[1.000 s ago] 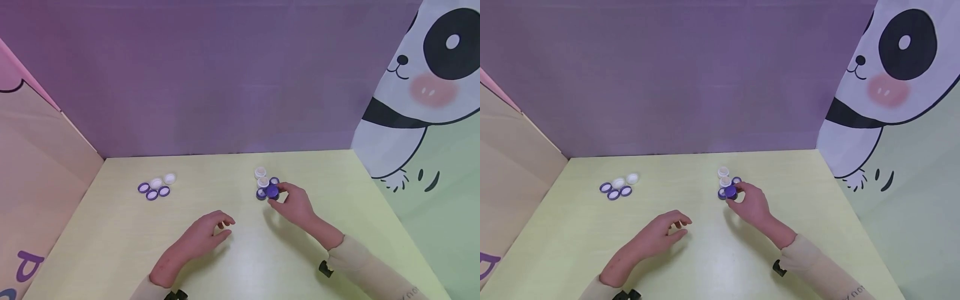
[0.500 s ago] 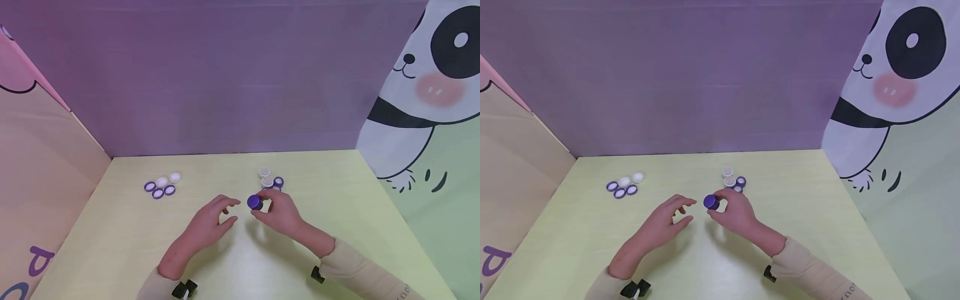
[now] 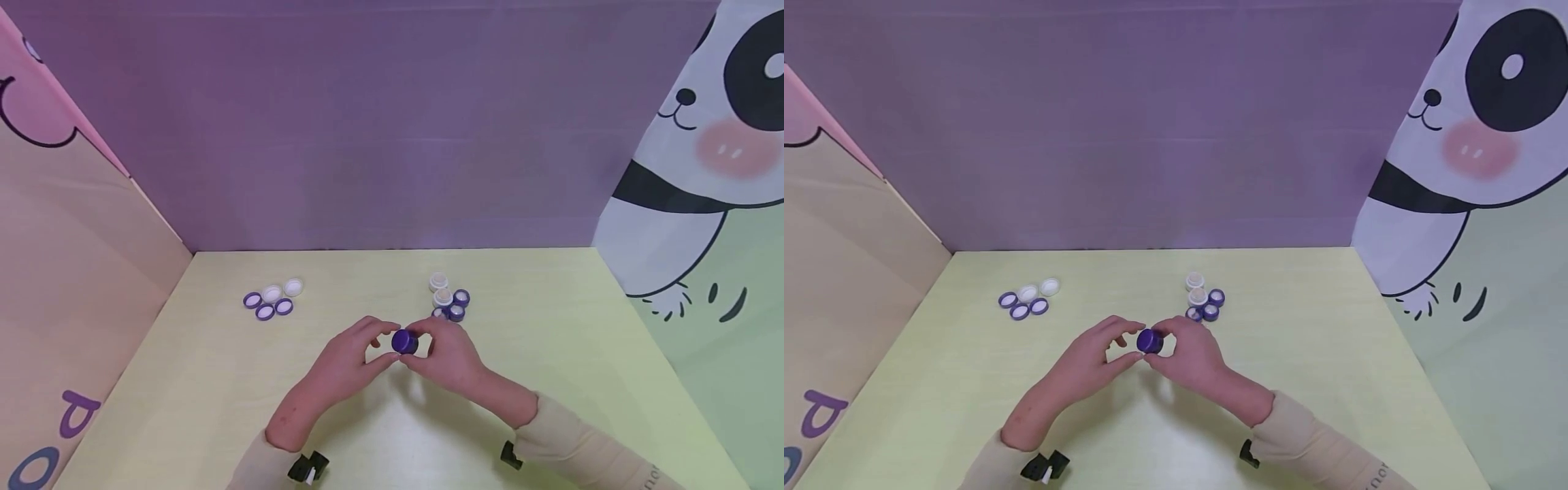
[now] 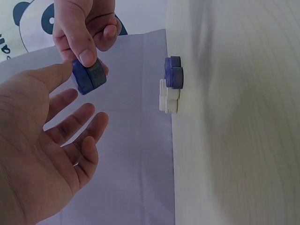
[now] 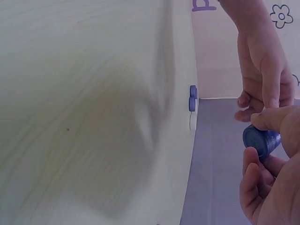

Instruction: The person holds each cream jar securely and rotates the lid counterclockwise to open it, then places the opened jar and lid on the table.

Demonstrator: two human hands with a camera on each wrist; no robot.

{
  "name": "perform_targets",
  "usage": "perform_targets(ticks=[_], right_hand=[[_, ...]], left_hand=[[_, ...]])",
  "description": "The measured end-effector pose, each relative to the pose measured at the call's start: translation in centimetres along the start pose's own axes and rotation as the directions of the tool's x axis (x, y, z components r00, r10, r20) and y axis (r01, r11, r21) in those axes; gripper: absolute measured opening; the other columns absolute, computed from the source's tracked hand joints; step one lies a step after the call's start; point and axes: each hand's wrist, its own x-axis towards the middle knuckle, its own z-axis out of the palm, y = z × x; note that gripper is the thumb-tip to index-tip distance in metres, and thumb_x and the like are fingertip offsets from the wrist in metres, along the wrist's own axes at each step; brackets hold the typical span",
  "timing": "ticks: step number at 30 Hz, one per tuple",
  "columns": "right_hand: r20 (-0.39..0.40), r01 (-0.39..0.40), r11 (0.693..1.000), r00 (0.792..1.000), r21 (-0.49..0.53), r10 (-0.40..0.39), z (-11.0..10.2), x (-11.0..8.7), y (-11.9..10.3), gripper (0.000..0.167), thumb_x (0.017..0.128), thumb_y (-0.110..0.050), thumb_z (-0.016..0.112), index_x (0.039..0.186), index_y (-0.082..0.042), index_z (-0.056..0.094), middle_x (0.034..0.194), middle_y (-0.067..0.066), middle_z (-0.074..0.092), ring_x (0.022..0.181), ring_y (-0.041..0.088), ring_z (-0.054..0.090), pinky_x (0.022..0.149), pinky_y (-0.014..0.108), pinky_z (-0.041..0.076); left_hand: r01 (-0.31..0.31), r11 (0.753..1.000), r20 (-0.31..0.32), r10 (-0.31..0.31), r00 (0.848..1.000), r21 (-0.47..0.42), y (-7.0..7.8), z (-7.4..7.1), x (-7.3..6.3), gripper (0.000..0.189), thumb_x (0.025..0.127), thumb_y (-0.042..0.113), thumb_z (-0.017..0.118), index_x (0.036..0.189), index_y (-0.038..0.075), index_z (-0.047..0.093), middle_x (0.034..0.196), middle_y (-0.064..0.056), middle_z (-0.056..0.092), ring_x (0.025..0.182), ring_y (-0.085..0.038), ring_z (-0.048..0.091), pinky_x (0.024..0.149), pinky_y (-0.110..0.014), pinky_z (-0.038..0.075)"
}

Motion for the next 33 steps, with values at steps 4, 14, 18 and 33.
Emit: perform_targets(ticks=[4,14,18,33], right_hand=[[0.014,0.006,0.999,1.0,-0.038,-0.006,0.3,0.0,-0.2,0.03,0.074,-0.029,0.085,0.098,-0.016,0.073,0.089,-0.009,0.066,0.061,0.005,0.05,0.053,0.021,0.044],[0.024,0.009,0.997,1.0,-0.08,-0.007,0.6,-0.3,-0.5,0.03,0.072,-0.029,0.085,0.098,-0.019,0.073,0.087,-0.011,0.064,0.059,0.003,0.047,0.052,0.021,0.042],[0.025,0.0,0.998,1.0,-0.07,0.002,0.8,-0.5,-0.4,0.032,0.073,-0.031,0.085,0.1,-0.019,0.073,0.089,-0.011,0.065,0.055,0.001,0.047,0.052,0.021,0.042],[0.038,0.061,0.998,0.997,-0.024,-0.06,1.2,-1.0,-0.1,0.026,0.076,-0.027,0.083,0.097,-0.018,0.071,0.086,-0.013,0.068,0.048,-0.004,0.046,0.048,0.018,0.043]], left_hand=[[0.001,1.0,-0.001,-0.001,1.0,0.007,-0.2,0.1,0.0,0.035,0.089,0.032,0.073,0.122,0.024,0.063,0.112,0.013,0.058,0.091,-0.013,0.06,0.071,-0.027,0.049],[0.009,1.0,0.02,-0.009,1.0,0.006,-0.5,0.3,0.0,0.035,0.083,0.03,0.079,0.114,0.024,0.065,0.105,0.017,0.061,0.092,-0.011,0.059,0.077,-0.028,0.049],[0.031,0.999,0.024,-0.031,0.999,-0.019,-0.6,0.5,-0.1,0.033,0.081,0.025,0.079,0.11,0.021,0.065,0.101,0.015,0.06,0.092,-0.018,0.058,0.077,-0.029,0.048],[-0.006,1.0,0.095,0.009,0.995,-0.028,-0.7,0.3,-0.6,0.029,0.088,0.025,0.074,0.113,0.018,0.062,0.101,0.013,0.058,0.087,-0.013,0.054,0.074,-0.027,0.046]])
